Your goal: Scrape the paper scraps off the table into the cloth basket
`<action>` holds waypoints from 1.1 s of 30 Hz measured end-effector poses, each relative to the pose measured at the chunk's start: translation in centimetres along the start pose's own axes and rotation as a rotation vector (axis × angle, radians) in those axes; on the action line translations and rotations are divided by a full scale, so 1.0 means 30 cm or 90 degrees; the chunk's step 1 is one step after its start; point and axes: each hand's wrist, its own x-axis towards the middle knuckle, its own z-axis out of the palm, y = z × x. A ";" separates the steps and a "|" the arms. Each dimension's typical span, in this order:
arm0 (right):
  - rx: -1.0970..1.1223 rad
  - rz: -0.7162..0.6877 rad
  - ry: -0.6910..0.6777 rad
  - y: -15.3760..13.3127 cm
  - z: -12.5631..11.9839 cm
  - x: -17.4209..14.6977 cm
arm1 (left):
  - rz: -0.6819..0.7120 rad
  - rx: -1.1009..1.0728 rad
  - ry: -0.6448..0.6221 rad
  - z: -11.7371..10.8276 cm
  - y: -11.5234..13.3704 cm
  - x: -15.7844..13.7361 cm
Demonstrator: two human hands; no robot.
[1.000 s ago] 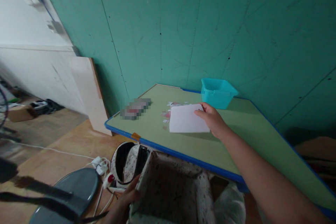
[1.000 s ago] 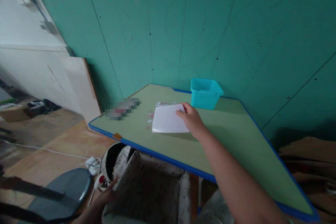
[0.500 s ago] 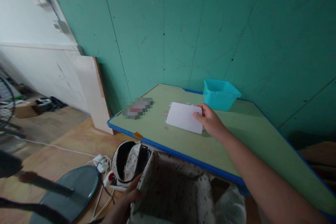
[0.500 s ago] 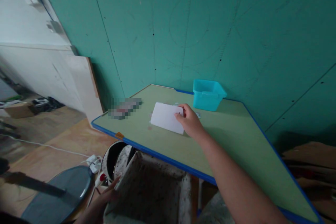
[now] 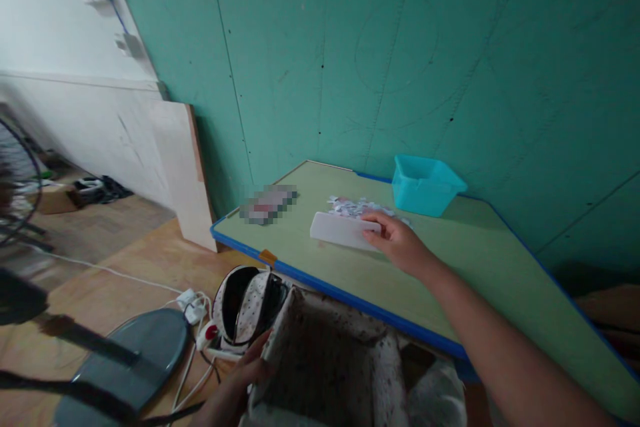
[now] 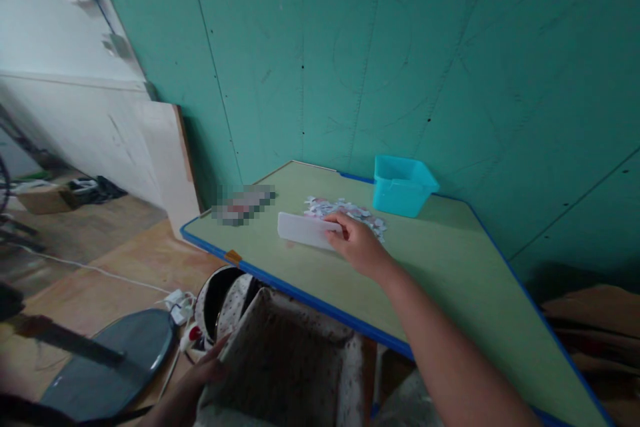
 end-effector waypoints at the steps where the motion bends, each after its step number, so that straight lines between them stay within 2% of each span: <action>1: -0.006 -0.004 -0.013 -0.006 0.000 -0.003 | -0.006 -0.003 0.007 0.003 0.002 -0.008; 9: -0.051 -0.001 -0.090 -0.048 -0.021 -0.015 | -0.018 -0.023 0.037 0.000 0.002 -0.016; 14: -0.041 0.017 -0.083 -0.059 -0.041 -0.017 | -0.025 -0.019 0.025 0.022 0.018 -0.044; 20: -0.076 0.006 -0.119 -0.063 -0.093 -0.019 | -0.010 -0.034 -0.122 0.053 0.042 -0.097; 21: -0.086 0.009 -0.130 -0.061 -0.103 -0.018 | -0.013 -0.029 -0.113 0.046 0.038 -0.086; 26: -0.104 0.051 -0.150 -0.057 -0.143 -0.018 | 0.021 0.013 0.032 -0.004 0.008 0.004; 30: -0.084 0.090 -0.105 -0.067 -0.154 -0.022 | 0.030 0.013 0.044 -0.006 0.003 0.022; 33: -0.062 0.085 -0.086 -0.068 -0.149 -0.024 | 0.022 0.012 0.043 0.009 0.007 0.002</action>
